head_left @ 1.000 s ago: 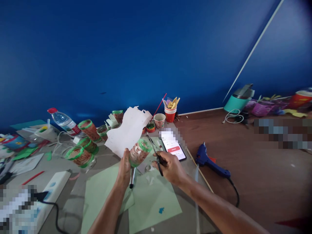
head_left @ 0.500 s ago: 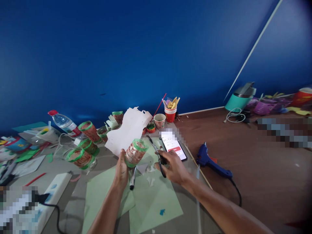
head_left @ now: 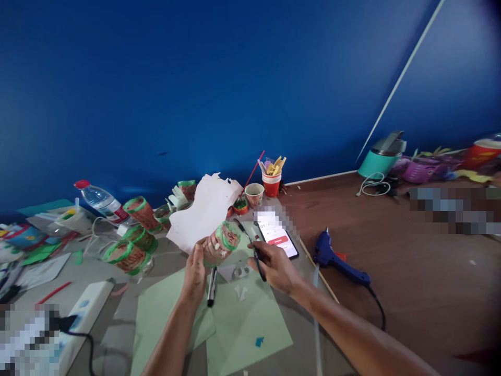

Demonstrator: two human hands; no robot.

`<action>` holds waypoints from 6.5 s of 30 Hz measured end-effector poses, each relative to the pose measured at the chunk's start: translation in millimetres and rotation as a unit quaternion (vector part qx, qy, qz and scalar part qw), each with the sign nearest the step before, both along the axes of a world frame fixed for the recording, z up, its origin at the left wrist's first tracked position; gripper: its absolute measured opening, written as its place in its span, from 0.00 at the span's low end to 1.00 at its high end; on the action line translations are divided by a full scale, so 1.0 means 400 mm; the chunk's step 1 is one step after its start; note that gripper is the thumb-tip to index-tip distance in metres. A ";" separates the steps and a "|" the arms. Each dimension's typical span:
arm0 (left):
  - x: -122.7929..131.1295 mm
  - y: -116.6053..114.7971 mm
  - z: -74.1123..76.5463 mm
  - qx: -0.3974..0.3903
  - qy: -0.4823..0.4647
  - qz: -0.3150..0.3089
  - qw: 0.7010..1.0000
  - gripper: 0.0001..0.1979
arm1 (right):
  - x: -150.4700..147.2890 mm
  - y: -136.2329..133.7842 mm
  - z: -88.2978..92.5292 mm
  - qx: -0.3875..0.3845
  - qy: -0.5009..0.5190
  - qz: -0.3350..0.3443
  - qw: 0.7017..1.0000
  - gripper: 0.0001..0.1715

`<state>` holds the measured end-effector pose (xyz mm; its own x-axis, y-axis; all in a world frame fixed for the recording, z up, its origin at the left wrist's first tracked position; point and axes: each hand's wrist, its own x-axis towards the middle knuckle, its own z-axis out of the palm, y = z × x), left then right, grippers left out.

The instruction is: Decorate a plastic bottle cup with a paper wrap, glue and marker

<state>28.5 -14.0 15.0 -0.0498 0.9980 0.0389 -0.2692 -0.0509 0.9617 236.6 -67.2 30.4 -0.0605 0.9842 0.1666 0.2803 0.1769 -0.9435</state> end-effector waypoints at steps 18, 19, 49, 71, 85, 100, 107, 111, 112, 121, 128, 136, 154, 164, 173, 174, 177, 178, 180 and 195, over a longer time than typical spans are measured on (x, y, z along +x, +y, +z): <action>0.004 -0.005 -0.002 0.010 -0.040 0.001 0.999 0.30 | 0.000 0.002 -0.018 -0.020 0.015 0.008 1.000 0.13; 0.003 -0.004 -0.004 0.012 -0.037 0.003 0.999 0.30 | 0.000 0.002 -0.017 -0.020 0.004 0.011 1.000 0.13; 0.008 -0.055 0.053 -0.278 -0.017 -0.300 0.912 0.36 | -0.007 -0.026 -0.001 0.100 0.147 0.072 0.981 0.36; 0.025 -0.056 0.084 -0.202 -0.105 -0.195 0.954 0.30 | 0.012 0.013 0.005 0.016 0.096 -0.061 0.993 0.26; 0.028 -0.056 0.075 -0.285 -0.061 -0.214 0.932 0.34 | -0.002 0.007 -0.004 0.011 0.263 0.057 0.963 0.39; 0.030 -0.059 0.067 -0.149 -0.133 -0.242 0.949 0.31 | -0.003 0.007 0.021 0.000 0.227 0.085 0.970 0.29; 0.037 -0.053 0.077 -0.169 -0.114 -0.176 0.963 0.28 | -0.009 0.018 -0.019 -0.089 0.131 0.018 0.987 0.29; 0.035 -0.052 0.072 -0.160 -0.090 -0.154 0.971 0.30 | -0.009 0.011 -0.026 -0.054 0.014 0.000 0.998 0.26; 0.034 -0.052 0.068 -0.157 -0.086 -0.149 0.973 0.29 | -0.008 0.009 -0.022 -0.048 -0.008 -0.001 0.999 0.24; 0.034 -0.043 0.066 -0.157 -0.035 -0.113 0.981 0.34 | 0.011 -0.002 0.024 -0.023 -0.115 0.024 0.993 0.12; 0.029 -0.051 0.068 -0.197 -0.001 -0.132 0.972 0.31 | 0.022 0.008 0.020 0.011 -0.161 0.033 0.986 0.05; 0.021 -0.049 0.085 -0.206 -0.039 -0.113 0.971 0.28 | 0.026 0.000 0.040 0.073 -0.182 0.057 0.979 0.09; 0.017 -0.047 0.089 -0.206 -0.061 -0.134 0.967 0.25 | 0.043 0.010 0.035 0.060 -0.183 0.074 0.979 0.10; 0.011 -0.044 0.090 -0.194 -0.072 -0.111 0.972 0.27 | 0.031 0.004 0.026 0.119 -0.213 0.051 0.968 0.13; 0.010 -0.047 0.083 -0.187 -0.025 -0.128 0.974 0.26 | 0.028 0.005 0.026 0.104 -0.219 0.062 0.968 0.08; 0.012 -0.048 0.084 -0.187 -0.029 -0.131 0.973 0.26 | 0.030 0.006 0.026 0.101 -0.222 0.061 0.968 0.09; 0.016 -0.048 0.084 -0.187 -0.036 -0.128 0.973 0.25 | 0.035 0.009 0.023 0.094 -0.238 0.061 0.965 0.10; 0.017 -0.047 0.084 -0.186 -0.038 -0.124 0.974 0.25 | 0.037 0.010 0.021 0.093 -0.245 0.063 0.963 0.11; 0.018 -0.046 0.084 -0.182 -0.040 -0.116 0.976 0.25 | 0.038 0.011 0.015 0.094 -0.254 0.062 0.961 0.12; 0.011 -0.046 0.102 -0.257 -0.081 -0.183 0.946 0.27 | 0.047 0.017 0.017 0.170 -0.257 0.038 0.951 0.20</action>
<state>33.1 -32.4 55.8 0.3380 0.8351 -0.4340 -0.3237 0.5362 0.7796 255.3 -60.4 37.4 -0.2884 0.8686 0.4029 0.6627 0.4848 -0.5708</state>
